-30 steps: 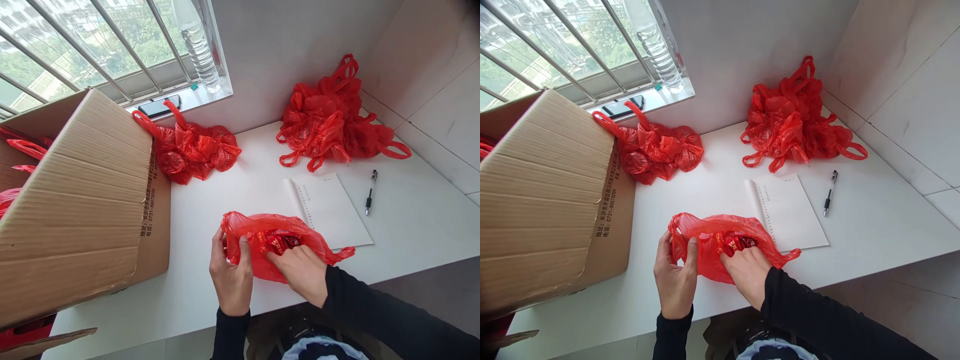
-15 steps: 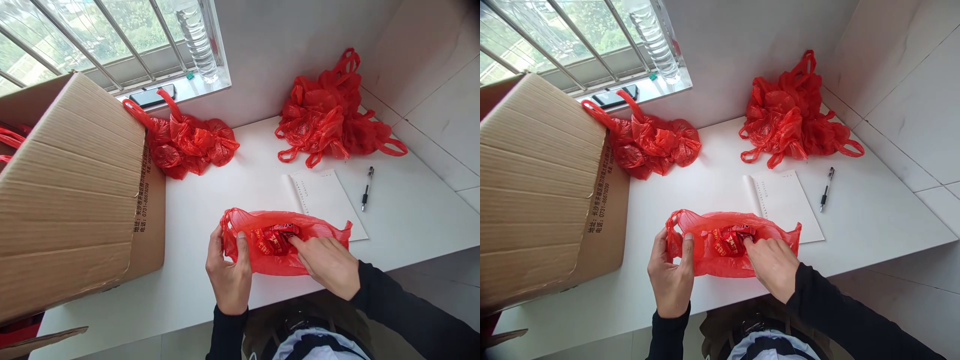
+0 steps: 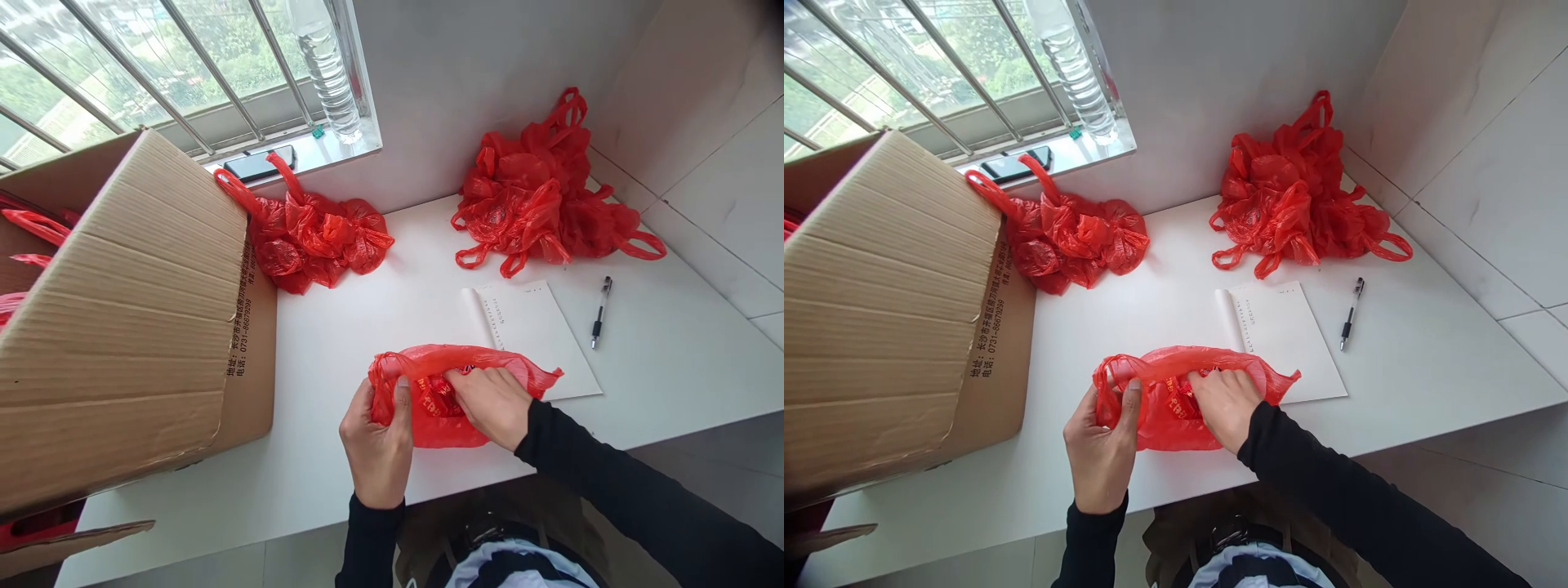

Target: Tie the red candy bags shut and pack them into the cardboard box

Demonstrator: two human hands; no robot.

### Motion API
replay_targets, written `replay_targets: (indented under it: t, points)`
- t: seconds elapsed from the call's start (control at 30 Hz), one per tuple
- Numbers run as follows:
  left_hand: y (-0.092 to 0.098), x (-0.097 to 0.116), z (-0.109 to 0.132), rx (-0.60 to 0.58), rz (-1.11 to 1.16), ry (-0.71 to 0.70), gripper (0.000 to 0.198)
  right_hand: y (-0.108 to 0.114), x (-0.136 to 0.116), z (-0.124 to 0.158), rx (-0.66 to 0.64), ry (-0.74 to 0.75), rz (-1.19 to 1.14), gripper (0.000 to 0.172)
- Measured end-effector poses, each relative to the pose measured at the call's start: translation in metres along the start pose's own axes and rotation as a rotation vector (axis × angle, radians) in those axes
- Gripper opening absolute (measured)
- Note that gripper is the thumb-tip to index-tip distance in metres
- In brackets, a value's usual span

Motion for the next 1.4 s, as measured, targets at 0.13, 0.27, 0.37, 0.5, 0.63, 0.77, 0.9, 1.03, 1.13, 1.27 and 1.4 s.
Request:
replay_targets:
  t: [0.13,0.27,0.37,0.5,0.63,0.77,0.9,1.03,1.13,1.27,1.4]
  points:
    - [0.0,0.001,0.0,0.024,-0.009,0.021,0.027,-0.001,-0.01,-0.004,-0.005,0.074,-0.012,0.042]
    - [0.0,0.001,-0.001,0.016,-0.016,0.021,0.026,-0.005,-0.016,0.006,-0.02,0.11,-0.017,0.052]
    - [0.003,0.001,-0.002,0.034,0.006,0.0,0.025,-0.003,-0.015,0.03,-0.013,0.105,-0.052,0.047]
    - [0.01,0.004,-0.006,0.057,0.023,-0.034,0.023,0.012,0.003,0.073,0.159,0.087,-0.233,0.053]
    - [0.017,0.006,-0.007,0.091,0.04,-0.043,0.021,0.017,0.035,0.099,0.601,-0.05,-0.305,0.053]
    - [0.018,0.009,-0.005,0.095,0.102,-0.017,0.022,-0.005,0.063,0.092,0.565,-0.361,-0.398,0.077]
    - [0.019,0.014,-0.004,0.121,0.126,-0.007,0.025,-0.006,0.069,0.079,0.347,-0.391,-0.776,0.061]
    - [0.028,0.024,-0.002,0.154,0.143,-0.069,0.024,0.038,0.059,0.089,0.445,-0.274,-0.97,0.035]
    - [0.035,0.034,0.004,0.253,0.179,-0.155,0.022,0.074,0.051,0.103,0.625,-0.237,-1.006,0.026]
    - [0.039,0.043,0.013,0.298,0.28,-0.198,0.02,0.098,0.045,0.114,0.76,-0.23,-0.913,0.023]
    - [0.042,0.049,0.019,0.222,0.416,-0.21,0.017,0.106,0.044,0.122,0.755,-0.237,-0.867,0.025]
Point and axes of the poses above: each hand's wrist, its own z-axis away from the middle knuckle, its own y-axis out of the back of the hand, x = y × z, the point moved 1 cm from there along -z, towards the middle knuckle, and after that the axes turned 5 degrees about z, right-handed, at the moved point
